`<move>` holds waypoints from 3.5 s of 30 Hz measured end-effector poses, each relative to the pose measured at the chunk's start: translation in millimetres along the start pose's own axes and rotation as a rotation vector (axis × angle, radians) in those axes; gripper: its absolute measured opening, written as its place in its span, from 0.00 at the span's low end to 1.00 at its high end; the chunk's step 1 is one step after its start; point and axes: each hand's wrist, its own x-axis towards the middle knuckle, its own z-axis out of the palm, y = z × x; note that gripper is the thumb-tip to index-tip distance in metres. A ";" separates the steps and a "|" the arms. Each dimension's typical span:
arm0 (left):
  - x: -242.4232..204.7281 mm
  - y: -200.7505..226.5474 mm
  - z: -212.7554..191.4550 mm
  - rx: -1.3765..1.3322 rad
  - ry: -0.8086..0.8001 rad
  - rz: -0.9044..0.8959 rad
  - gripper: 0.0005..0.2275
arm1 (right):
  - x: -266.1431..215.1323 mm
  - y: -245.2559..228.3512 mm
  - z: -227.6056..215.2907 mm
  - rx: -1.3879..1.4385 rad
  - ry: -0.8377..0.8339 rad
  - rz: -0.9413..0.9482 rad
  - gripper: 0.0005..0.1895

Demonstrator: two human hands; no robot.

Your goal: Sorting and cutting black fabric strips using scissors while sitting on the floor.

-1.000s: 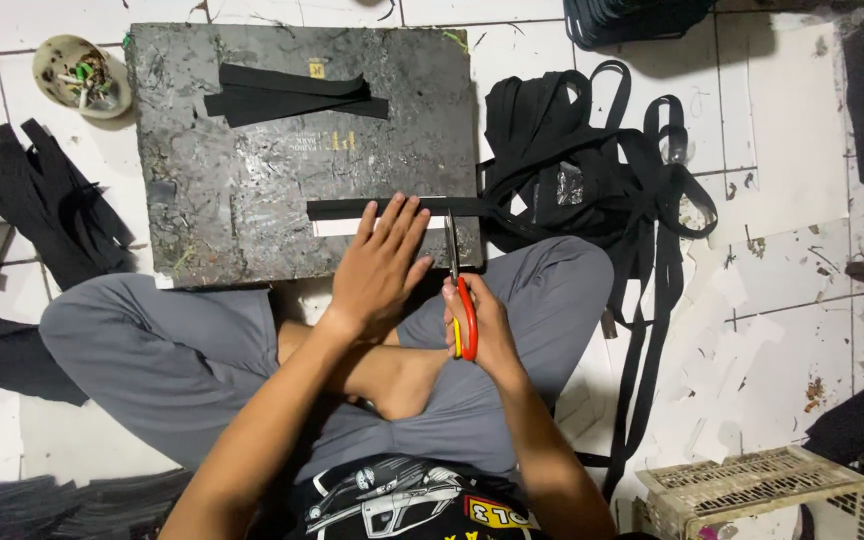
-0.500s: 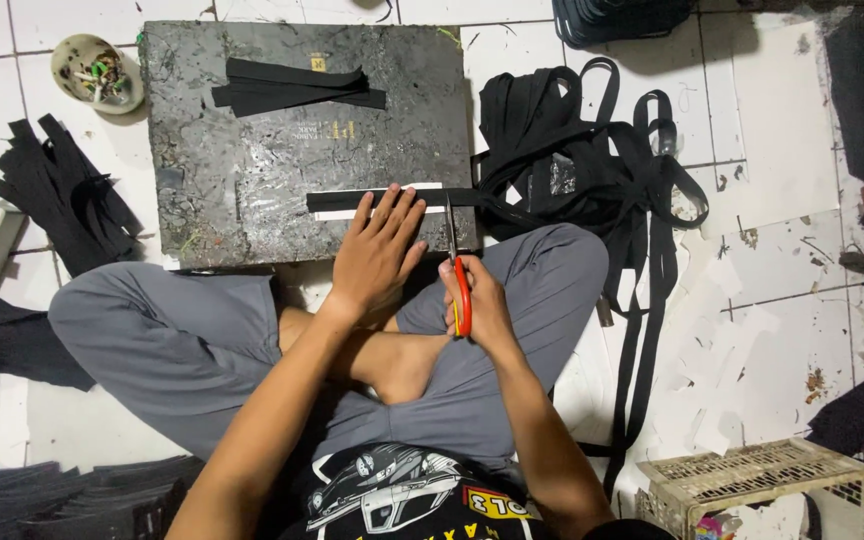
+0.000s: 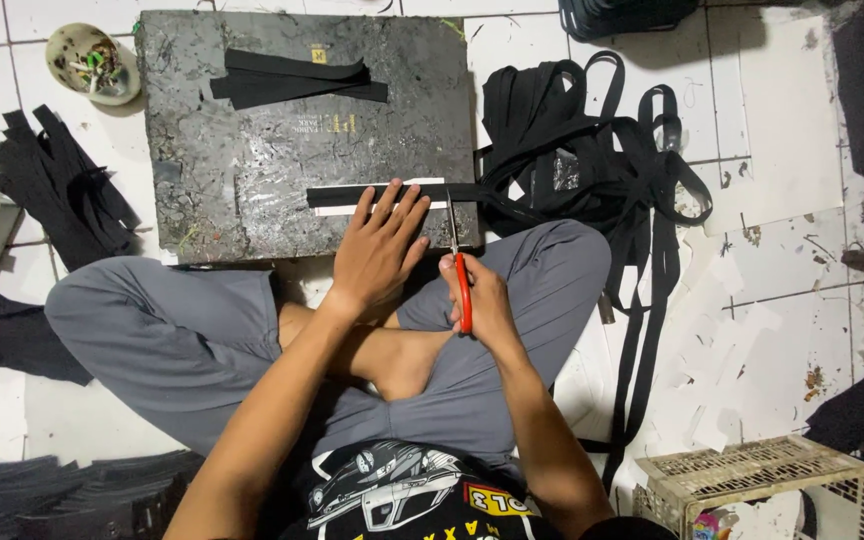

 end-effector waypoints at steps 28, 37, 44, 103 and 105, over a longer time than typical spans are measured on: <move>-4.8 1.0 11.9 0.048 0.053 -0.003 0.24 | -1.6 3.4 1.6 0.086 0.030 -0.038 0.22; -5.3 0.4 10.7 0.042 0.063 0.006 0.24 | -2.6 2.1 2.1 0.093 0.022 -0.029 0.23; -5.7 -1.3 9.2 0.032 0.037 0.007 0.24 | -1.0 4.3 2.0 0.095 0.021 -0.031 0.23; -19.2 -147.1 -59.6 -0.776 0.006 -0.339 0.07 | 16.8 -40.5 143.7 0.177 -0.211 -0.078 0.19; -19.7 -146.7 -59.5 -0.784 0.005 -0.335 0.06 | 19.5 -38.5 142.9 0.158 -0.216 -0.093 0.20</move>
